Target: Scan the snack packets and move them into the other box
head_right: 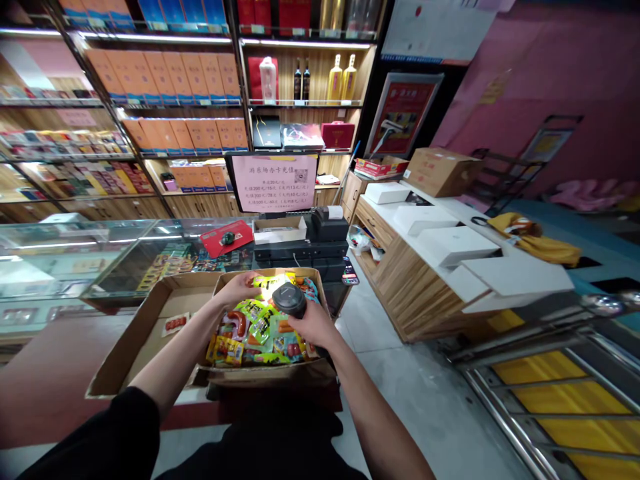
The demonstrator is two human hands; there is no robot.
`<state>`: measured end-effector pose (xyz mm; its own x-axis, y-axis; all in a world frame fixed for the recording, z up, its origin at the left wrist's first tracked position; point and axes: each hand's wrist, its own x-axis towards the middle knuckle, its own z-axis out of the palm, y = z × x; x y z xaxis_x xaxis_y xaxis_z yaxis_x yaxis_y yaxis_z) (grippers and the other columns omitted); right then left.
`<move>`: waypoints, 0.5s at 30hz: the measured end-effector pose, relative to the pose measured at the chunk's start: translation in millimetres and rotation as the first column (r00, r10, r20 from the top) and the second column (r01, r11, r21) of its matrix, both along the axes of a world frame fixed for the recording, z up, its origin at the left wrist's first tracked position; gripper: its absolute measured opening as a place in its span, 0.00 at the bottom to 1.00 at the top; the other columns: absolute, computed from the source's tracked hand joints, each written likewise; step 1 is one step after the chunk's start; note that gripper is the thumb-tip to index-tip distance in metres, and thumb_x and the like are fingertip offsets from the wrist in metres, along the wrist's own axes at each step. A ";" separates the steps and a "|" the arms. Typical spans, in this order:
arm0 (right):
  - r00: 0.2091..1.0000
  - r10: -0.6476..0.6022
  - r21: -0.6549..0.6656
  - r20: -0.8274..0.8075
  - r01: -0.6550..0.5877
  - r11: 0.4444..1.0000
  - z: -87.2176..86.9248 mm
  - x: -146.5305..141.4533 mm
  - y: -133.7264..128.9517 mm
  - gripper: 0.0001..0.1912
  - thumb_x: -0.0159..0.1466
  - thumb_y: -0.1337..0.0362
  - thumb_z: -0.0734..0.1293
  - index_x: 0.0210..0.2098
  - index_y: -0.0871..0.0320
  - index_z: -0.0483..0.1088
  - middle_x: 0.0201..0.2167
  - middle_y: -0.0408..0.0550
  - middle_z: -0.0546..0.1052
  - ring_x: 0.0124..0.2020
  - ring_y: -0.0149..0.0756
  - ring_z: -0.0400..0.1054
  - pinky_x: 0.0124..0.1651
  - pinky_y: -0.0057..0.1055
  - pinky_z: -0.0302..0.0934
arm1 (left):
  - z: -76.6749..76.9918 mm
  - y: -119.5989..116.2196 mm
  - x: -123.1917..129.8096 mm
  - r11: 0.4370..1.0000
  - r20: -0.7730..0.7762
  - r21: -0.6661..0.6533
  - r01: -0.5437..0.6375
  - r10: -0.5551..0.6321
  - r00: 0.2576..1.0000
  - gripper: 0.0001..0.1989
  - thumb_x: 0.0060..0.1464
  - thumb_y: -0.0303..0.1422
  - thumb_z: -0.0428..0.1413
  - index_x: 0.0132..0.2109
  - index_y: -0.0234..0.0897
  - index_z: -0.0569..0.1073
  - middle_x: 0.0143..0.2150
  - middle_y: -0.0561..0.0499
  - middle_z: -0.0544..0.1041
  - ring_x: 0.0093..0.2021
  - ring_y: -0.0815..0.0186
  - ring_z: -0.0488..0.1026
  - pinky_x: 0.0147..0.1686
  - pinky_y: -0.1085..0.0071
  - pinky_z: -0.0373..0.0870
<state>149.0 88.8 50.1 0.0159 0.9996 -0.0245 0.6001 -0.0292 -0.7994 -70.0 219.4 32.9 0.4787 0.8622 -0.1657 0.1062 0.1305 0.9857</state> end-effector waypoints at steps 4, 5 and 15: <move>0.999 -0.020 -0.005 -0.033 0.020 1.000 0.7 -4.0 -0.4 0.12 0.56 0.62 0.71 0.41 0.55 0.76 0.30 0.46 0.81 0.39 0.44 0.78 0.41 0.34 0.70 | -1.7 1.2 -2.7 0.999 -0.001 -0.023 -0.035 0.035 0.999 0.23 0.35 0.32 0.72 0.39 0.34 0.73 0.32 0.51 0.79 0.32 0.64 0.78 0.35 0.67 0.76; 0.999 -0.021 -0.021 -0.036 0.020 1.000 1.0 -5.0 -0.5 0.13 0.57 0.62 0.71 0.41 0.55 0.76 0.29 0.46 0.80 0.36 0.43 0.78 0.40 0.34 0.70 | -1.7 1.4 -4.2 0.999 -0.001 -0.023 -0.045 0.045 0.999 0.23 0.34 0.32 0.73 0.39 0.34 0.73 0.32 0.52 0.79 0.32 0.64 0.78 0.35 0.67 0.76; 0.999 0.025 0.002 -0.027 -0.025 1.000 10.2 -15.2 5.4 0.15 0.57 0.60 0.70 0.43 0.58 0.77 0.35 0.49 0.83 0.43 0.47 0.77 0.46 0.38 0.71 | 6.9 -11.2 -95.8 0.974 0.048 -0.060 -0.217 0.220 0.974 0.28 0.31 0.36 0.75 0.39 0.34 0.73 0.34 0.50 0.81 0.36 0.61 0.80 0.41 0.62 0.77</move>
<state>133.8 94.3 60.4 -0.0101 0.9997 -0.0230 0.5790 -0.0129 -0.8152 -165.8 208.1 39.8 0.2892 0.9373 -0.1945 0.0162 0.1984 0.9800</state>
